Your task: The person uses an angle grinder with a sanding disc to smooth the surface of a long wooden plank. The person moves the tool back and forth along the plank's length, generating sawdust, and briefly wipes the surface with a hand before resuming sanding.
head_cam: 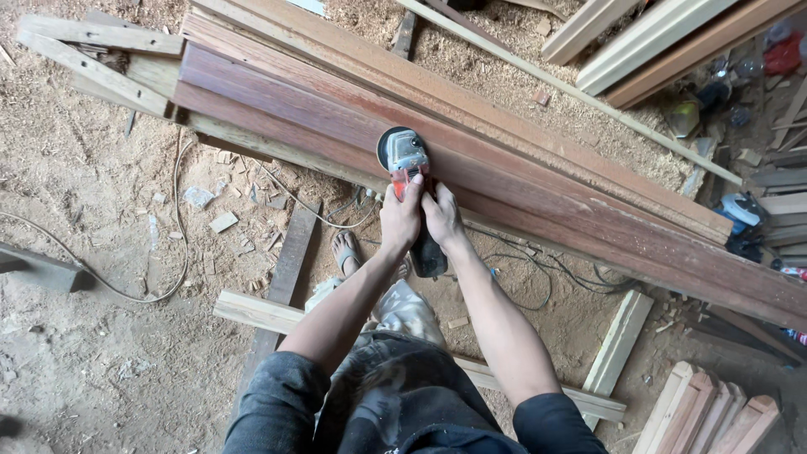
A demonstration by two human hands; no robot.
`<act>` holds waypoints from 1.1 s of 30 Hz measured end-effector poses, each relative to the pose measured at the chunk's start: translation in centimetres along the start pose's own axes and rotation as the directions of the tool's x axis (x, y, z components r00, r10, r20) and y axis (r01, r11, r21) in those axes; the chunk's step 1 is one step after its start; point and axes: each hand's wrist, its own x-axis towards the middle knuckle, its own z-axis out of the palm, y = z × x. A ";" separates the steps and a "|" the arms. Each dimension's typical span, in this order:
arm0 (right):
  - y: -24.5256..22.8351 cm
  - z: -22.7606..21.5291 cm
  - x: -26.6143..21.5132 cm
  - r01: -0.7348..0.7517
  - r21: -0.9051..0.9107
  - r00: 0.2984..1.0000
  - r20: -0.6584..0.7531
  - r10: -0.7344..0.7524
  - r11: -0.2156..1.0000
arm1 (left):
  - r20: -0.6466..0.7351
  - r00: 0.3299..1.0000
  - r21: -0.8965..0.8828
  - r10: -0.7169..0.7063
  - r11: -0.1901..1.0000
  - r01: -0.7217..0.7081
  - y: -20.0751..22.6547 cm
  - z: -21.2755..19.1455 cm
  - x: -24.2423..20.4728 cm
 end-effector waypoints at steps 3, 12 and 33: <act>-1.1 3.1 2.5 -0.003 -0.028 0.998 0.055 0.005 1.000 | -0.055 0.998 -0.029 0.043 0.999 -0.045 1.6 -3.2 1.2; -3.8 5.0 4.4 -0.028 -0.024 0.997 0.067 0.029 0.999 | -0.123 0.990 0.020 0.065 0.998 -0.063 3.7 -4.6 2.9; 8.0 -10.6 -1.8 -0.014 0.069 0.994 -0.110 0.022 0.998 | 0.067 0.997 0.098 0.043 0.994 -0.050 -3.1 11.8 -3.3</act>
